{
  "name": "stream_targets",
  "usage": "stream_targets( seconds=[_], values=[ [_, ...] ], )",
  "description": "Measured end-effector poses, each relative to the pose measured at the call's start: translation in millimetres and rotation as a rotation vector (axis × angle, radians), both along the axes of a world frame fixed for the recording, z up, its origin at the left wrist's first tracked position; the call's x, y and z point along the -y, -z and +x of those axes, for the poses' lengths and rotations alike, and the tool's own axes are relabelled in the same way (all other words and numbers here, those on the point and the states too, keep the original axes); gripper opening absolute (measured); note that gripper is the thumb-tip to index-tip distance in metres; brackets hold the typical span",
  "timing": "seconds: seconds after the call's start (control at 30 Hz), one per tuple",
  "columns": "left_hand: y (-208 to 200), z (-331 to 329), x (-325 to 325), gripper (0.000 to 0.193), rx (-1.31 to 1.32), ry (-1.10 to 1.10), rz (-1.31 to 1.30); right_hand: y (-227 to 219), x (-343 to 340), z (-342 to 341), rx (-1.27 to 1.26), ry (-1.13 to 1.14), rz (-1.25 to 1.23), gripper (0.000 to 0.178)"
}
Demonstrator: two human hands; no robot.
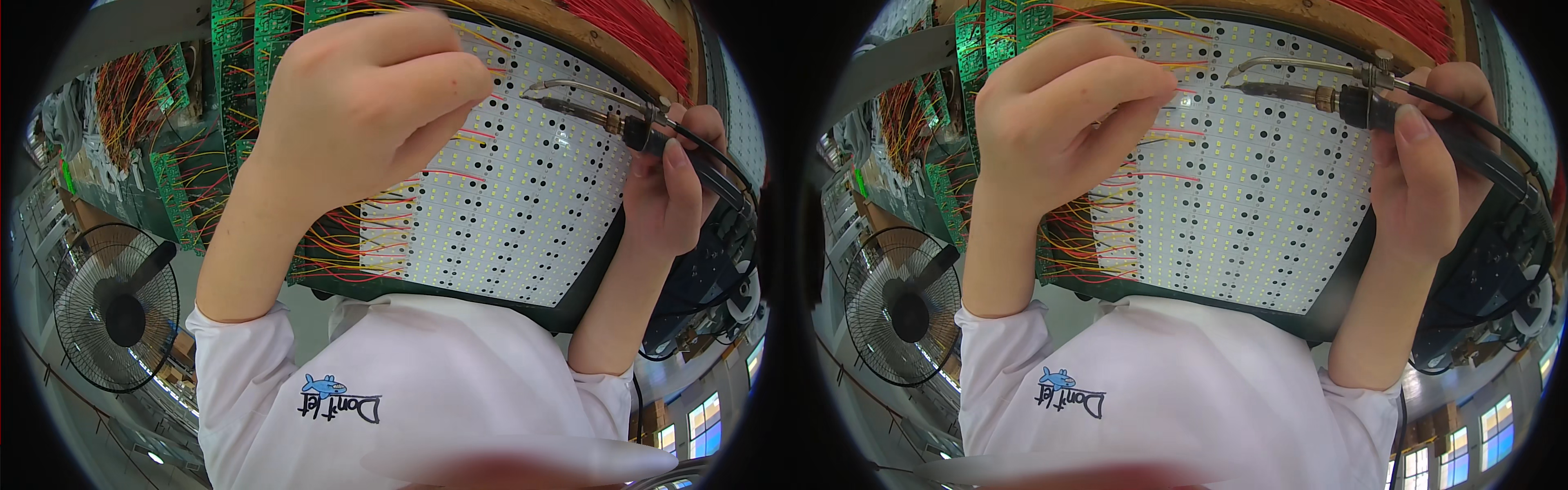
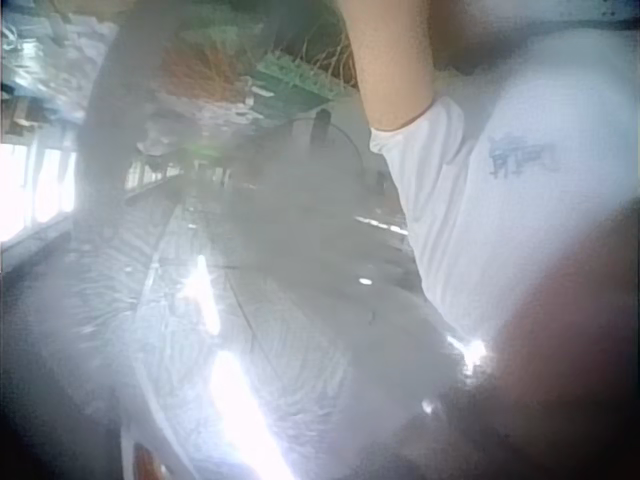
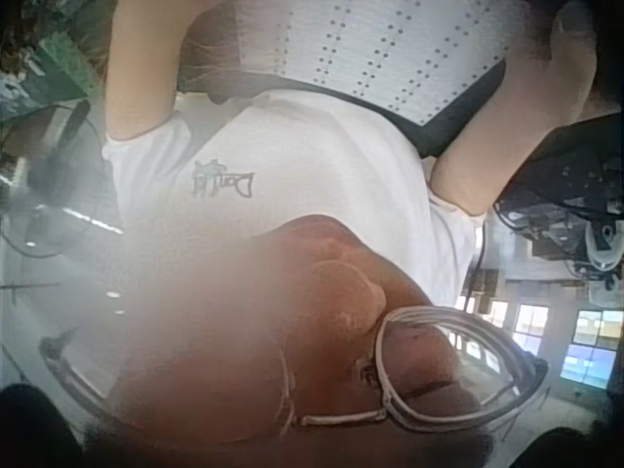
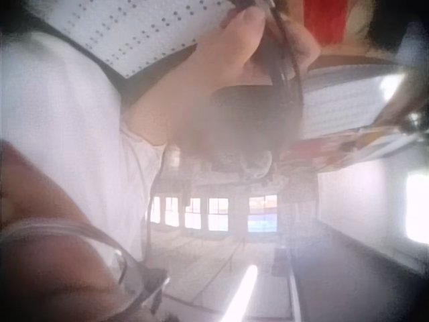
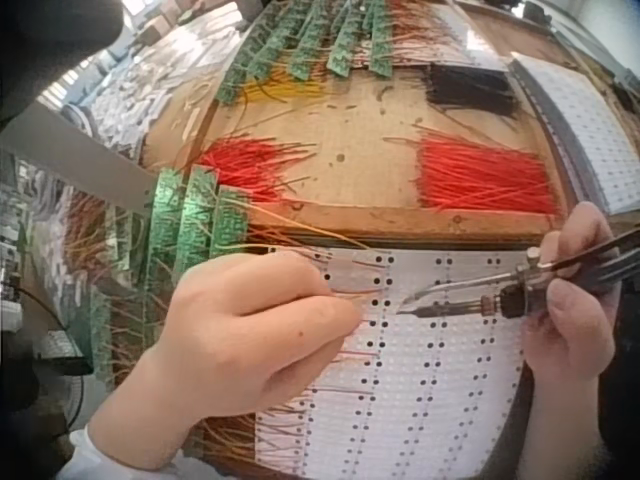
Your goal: The person solders red and orange wires onto an LED light panel with a soldering iron.
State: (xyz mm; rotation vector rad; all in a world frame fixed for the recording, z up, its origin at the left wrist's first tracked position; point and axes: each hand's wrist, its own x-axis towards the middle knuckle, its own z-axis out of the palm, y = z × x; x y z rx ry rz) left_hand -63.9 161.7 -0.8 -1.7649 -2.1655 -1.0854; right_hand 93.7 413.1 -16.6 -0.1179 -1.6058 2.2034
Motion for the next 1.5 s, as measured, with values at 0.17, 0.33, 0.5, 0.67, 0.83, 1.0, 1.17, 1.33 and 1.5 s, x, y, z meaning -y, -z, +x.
stream_targets(
  seconds=[0.17, 0.33, 0.5, 0.67, 0.83, 1.0, 1.17, 1.33, 1.5],
  values=[
    [-7.5, 1.3, -11.5, 0.016, 0.135, -0.061, 0.034, -1.4, 3.0, 1.6, 0.058, 0.095, 0.062, 0.026],
    [0.4, -1.4, -7.5, 0.014, 0.057, -0.041, 0.013, 3.6, 5.6, -3.8, -0.001, 0.073, 0.033, 0.026],
    [-0.7, -1.3, -13.1, 0.013, 0.118, -0.018, 0.006, 1.6, 0.9, 0.6, 0.036, 0.100, 0.068, 0.027],
    [0.8, -3.1, -8.6, 0.014, 0.066, -0.003, -0.031, 5.2, 3.7, -1.7, -0.006, 0.087, 0.091, 0.027],
    [6.2, -3.9, -10.5, 0.012, 0.060, 0.005, 0.007, 2.0, 7.4, -4.6, -0.015, 0.038, 0.143, 0.025],
    [-0.5, -1.1, -14.2, 0.011, 0.120, 0.002, -0.004, -2.8, 9.9, -5.1, 0.009, 0.028, 0.190, 0.023],
    [-0.9, -1.6, -12.3, 0.011, 0.105, -0.004, -0.022, -2.9, 11.7, -4.9, 0.004, 0.053, 0.173, 0.023],
    [-0.5, -2.1, -12.5, 0.010, 0.118, 0.006, -0.014, -3.4, 11.4, -4.6, 0.058, 0.077, 0.222, 0.023],
    [-3.0, -1.8, -13.4, 0.010, 0.124, -0.004, -0.044, -3.1, 11.5, -6.8, 0.014, 0.049, 0.228, 0.023]
  ],
)
